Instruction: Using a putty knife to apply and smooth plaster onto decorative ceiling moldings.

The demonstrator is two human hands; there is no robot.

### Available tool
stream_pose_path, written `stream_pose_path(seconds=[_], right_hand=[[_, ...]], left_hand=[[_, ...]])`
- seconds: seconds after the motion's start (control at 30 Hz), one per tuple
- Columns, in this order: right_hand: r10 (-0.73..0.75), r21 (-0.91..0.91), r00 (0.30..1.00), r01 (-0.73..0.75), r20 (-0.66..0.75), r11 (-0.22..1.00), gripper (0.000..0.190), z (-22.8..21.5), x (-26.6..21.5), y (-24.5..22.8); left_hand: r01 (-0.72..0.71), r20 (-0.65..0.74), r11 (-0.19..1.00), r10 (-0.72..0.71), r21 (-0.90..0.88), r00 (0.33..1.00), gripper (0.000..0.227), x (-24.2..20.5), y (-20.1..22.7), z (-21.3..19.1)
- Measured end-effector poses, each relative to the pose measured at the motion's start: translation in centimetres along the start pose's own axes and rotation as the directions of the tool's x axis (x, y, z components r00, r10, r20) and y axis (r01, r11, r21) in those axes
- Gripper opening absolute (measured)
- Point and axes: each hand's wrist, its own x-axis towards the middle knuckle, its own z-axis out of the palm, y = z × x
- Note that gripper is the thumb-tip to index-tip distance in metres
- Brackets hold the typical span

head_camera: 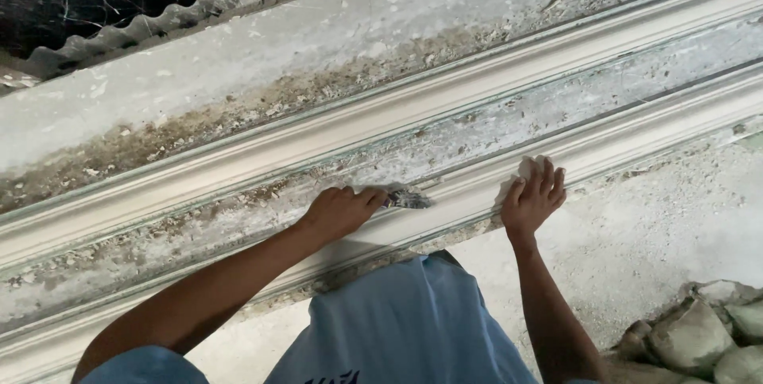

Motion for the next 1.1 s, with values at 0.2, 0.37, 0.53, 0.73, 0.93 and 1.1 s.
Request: stream_pose_path(seconds=[0.2,0.37,0.53,0.73,0.93,1.1], right_hand=[[0.005,0.011,1.000,-0.005,-0.013,1.000,0.044,-0.3,0.3,-0.5],[0.018,0.020,0.999,-0.018,0.029,1.000,0.047,-1.0,0.1,-0.8],[0.028,0.046,0.997,-0.032,0.073,0.998,0.048,-1.3,0.1,-0.7],[0.034,-0.026,0.999,-0.034,0.027,0.999,0.050,-0.5,0.2,-0.6],[0.053,0.026,0.995,-0.055,0.089,0.998,0.046,-1.9,0.4,-1.7],[0.049,0.017,0.990,-0.052,0.132,0.999,0.047,-1.5,0.3,-1.0]], left_hand=[[0.027,-0.171,1.000,-0.026,0.002,0.985,0.032,4.7,2.0,2.9],[0.044,-0.101,0.986,-0.061,-0.161,0.993,0.033,6.5,2.4,2.6],[0.055,0.114,0.986,-0.037,-0.156,0.993,0.039,2.5,0.3,-1.0],[0.033,0.141,0.990,-0.014,-0.139,0.990,0.039,4.6,0.9,0.7],[0.015,-0.104,0.991,-0.029,-0.133,0.994,0.031,11.7,2.5,6.0],[-0.011,-0.014,0.998,0.011,-0.063,1.000,0.035,6.7,0.7,3.2]])
